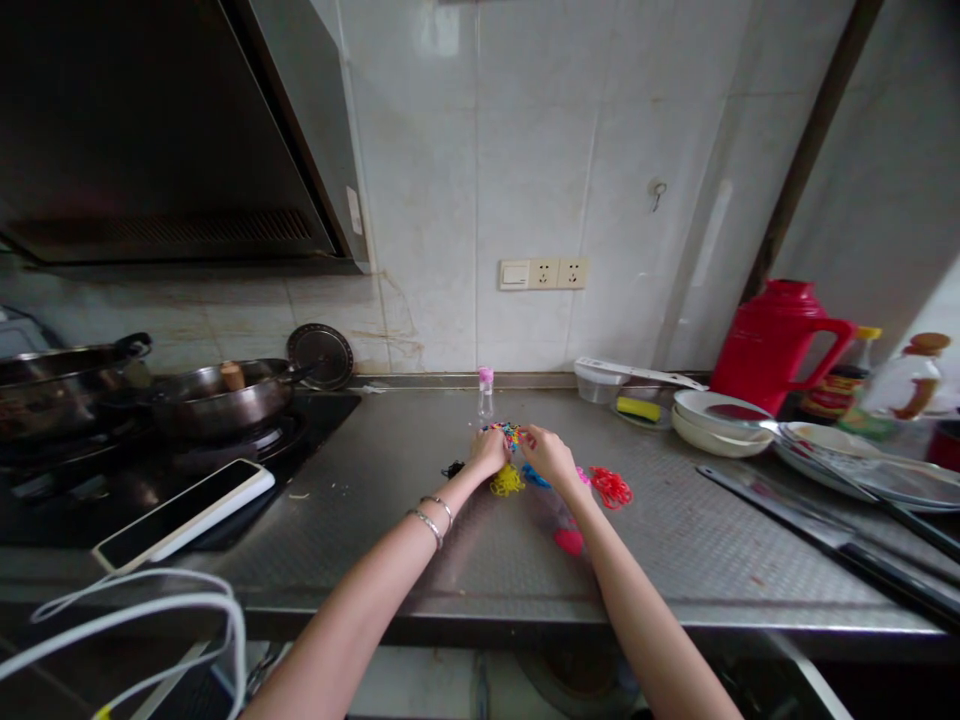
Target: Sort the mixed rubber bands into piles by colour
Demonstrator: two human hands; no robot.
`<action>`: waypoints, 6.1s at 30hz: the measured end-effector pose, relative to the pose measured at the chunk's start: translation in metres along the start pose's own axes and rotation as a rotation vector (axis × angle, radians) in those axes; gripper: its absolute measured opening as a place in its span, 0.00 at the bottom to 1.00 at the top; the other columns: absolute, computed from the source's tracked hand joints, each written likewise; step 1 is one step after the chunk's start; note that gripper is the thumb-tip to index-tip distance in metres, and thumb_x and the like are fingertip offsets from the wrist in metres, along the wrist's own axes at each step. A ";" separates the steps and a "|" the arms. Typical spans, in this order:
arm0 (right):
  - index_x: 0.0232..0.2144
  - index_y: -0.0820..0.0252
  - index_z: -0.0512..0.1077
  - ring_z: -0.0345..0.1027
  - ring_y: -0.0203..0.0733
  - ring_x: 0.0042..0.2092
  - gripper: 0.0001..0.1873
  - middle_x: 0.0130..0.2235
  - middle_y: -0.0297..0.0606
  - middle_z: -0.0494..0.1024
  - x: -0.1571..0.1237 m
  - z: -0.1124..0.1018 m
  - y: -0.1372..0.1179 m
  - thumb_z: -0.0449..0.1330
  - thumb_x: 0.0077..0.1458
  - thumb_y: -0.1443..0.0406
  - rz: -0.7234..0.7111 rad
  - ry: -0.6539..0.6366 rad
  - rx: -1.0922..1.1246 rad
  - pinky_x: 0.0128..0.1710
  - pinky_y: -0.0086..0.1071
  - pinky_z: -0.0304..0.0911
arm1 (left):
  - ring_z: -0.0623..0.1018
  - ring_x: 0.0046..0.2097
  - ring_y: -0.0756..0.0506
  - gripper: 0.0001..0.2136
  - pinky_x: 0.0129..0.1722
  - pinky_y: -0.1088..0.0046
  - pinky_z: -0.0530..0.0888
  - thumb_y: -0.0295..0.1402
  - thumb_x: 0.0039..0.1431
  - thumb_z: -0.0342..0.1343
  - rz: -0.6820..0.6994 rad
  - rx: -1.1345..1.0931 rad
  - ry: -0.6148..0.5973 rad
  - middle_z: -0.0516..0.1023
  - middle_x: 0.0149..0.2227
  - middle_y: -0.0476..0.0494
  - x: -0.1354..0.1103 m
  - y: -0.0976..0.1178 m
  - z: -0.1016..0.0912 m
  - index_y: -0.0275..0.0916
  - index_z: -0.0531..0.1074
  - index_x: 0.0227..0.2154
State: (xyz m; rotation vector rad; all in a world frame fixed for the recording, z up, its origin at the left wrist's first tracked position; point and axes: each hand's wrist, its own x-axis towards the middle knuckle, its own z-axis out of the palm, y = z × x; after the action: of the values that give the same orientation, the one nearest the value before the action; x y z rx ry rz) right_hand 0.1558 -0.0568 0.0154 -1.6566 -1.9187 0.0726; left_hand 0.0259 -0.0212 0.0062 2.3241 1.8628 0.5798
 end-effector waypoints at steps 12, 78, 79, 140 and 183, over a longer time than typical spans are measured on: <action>0.44 0.52 0.68 0.66 0.38 0.39 0.16 0.42 0.37 0.74 -0.001 0.000 0.002 0.49 0.52 0.64 0.006 -0.008 -0.021 0.34 0.26 0.57 | 0.73 0.33 0.45 0.07 0.39 0.69 0.67 0.29 0.45 0.52 0.094 -0.030 -0.022 0.76 0.27 0.39 0.008 0.000 -0.002 0.35 0.75 0.24; 0.37 0.63 0.72 0.64 0.32 0.24 0.17 0.24 0.32 0.74 0.049 -0.009 0.055 0.55 0.40 0.70 -0.170 -0.414 0.260 0.23 0.23 0.56 | 0.73 0.31 0.48 0.09 0.33 0.74 0.68 0.32 0.45 0.51 0.000 -0.607 0.240 0.77 0.27 0.42 -0.026 -0.105 -0.054 0.32 0.74 0.24; 0.37 0.63 0.72 0.64 0.32 0.23 0.18 0.23 0.31 0.74 0.047 -0.010 0.056 0.55 0.39 0.70 -0.156 -0.487 0.298 0.21 0.22 0.55 | 0.73 0.31 0.48 0.09 0.33 0.74 0.68 0.32 0.45 0.51 0.008 -0.609 0.236 0.77 0.27 0.42 -0.025 -0.104 -0.053 0.32 0.74 0.24; 0.35 0.64 0.74 0.64 0.33 0.24 0.17 0.23 0.35 0.75 0.037 -0.011 0.077 0.50 0.43 0.69 -0.117 -0.119 0.263 0.25 0.24 0.57 | 0.74 0.33 0.48 0.09 0.36 0.74 0.66 0.29 0.48 0.52 0.039 -0.172 0.022 0.78 0.32 0.40 0.032 -0.056 -0.004 0.36 0.77 0.30; 0.34 0.63 0.74 0.65 0.35 0.27 0.16 0.24 0.36 0.75 0.039 -0.002 0.068 0.52 0.43 0.67 -0.140 -0.116 0.223 0.27 0.24 0.57 | 0.65 0.21 0.54 0.11 0.22 0.80 0.59 0.37 0.38 0.59 0.036 -0.377 -0.453 0.74 0.19 0.46 0.020 -0.096 -0.088 0.33 0.77 0.20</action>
State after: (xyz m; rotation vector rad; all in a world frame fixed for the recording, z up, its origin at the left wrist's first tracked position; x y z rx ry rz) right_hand 0.2154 -0.0063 0.0048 -1.3951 -2.0255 0.3206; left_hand -0.0907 0.0076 0.0614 2.0308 1.3775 0.3320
